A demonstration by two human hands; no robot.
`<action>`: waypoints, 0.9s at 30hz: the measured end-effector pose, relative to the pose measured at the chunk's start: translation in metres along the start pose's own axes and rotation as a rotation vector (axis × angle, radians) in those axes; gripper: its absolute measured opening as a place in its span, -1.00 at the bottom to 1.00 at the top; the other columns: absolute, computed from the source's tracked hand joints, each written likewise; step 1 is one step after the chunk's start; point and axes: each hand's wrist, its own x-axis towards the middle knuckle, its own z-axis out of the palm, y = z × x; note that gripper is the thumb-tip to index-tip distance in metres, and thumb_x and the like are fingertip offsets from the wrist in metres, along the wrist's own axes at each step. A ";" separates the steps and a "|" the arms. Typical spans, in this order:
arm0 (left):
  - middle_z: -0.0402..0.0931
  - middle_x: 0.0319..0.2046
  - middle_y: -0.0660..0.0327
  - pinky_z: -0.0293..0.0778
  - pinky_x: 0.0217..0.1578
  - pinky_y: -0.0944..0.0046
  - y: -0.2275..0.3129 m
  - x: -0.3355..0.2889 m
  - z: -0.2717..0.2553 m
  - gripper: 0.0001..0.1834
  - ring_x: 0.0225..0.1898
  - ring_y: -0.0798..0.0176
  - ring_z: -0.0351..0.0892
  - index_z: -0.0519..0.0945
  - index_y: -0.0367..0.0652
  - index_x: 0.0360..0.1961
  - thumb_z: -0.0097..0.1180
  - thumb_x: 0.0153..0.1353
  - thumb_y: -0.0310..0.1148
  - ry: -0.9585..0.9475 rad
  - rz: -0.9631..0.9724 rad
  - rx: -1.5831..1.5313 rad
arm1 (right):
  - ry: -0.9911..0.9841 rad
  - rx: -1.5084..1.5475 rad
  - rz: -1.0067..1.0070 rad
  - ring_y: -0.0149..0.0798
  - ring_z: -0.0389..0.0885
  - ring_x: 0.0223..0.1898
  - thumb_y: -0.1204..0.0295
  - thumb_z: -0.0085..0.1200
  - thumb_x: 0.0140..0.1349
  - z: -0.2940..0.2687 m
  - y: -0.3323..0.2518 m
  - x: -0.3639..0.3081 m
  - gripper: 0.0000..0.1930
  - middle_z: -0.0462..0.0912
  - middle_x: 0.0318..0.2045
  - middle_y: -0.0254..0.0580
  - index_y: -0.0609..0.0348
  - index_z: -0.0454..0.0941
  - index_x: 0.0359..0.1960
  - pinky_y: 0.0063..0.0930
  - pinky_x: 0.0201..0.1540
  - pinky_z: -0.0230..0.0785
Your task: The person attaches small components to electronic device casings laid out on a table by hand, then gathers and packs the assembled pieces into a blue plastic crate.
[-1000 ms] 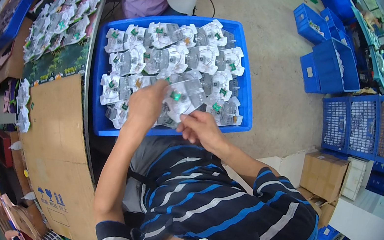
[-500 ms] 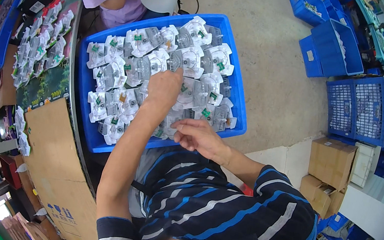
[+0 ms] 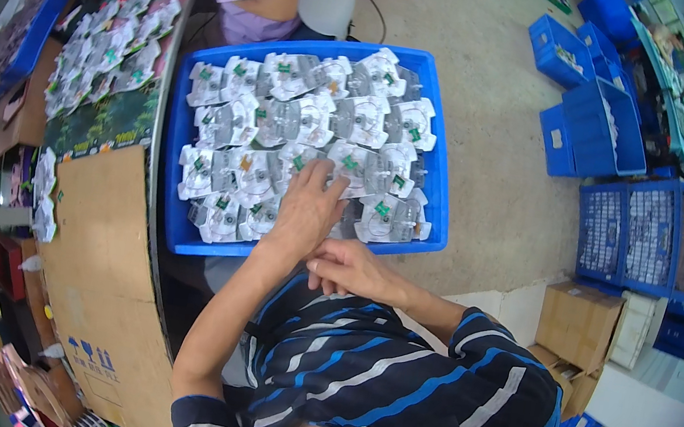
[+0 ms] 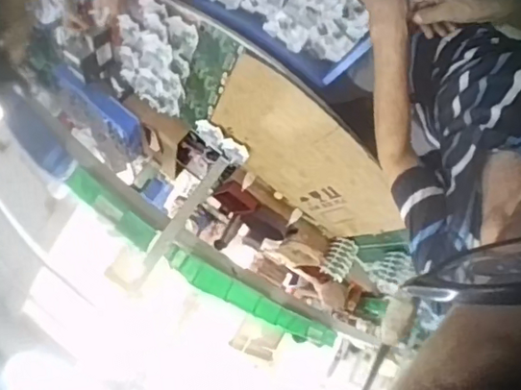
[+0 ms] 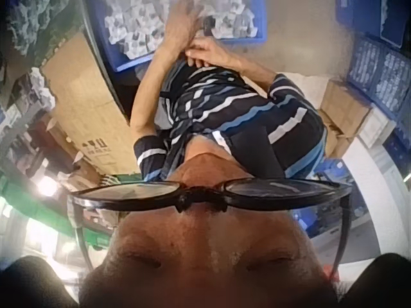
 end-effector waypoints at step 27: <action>0.53 -0.48 0.19 0.29 -0.77 0.38 -0.238 -0.275 -0.276 -0.43 -0.70 0.40 0.48 0.23 -0.22 0.33 0.05 0.41 -0.22 1.174 -1.190 -0.416 | 0.052 -0.745 -0.774 0.21 0.58 0.08 0.19 0.05 0.34 0.295 -0.183 0.498 -0.51 0.66 -0.01 0.19 0.28 0.48 0.18 -0.06 0.18 0.37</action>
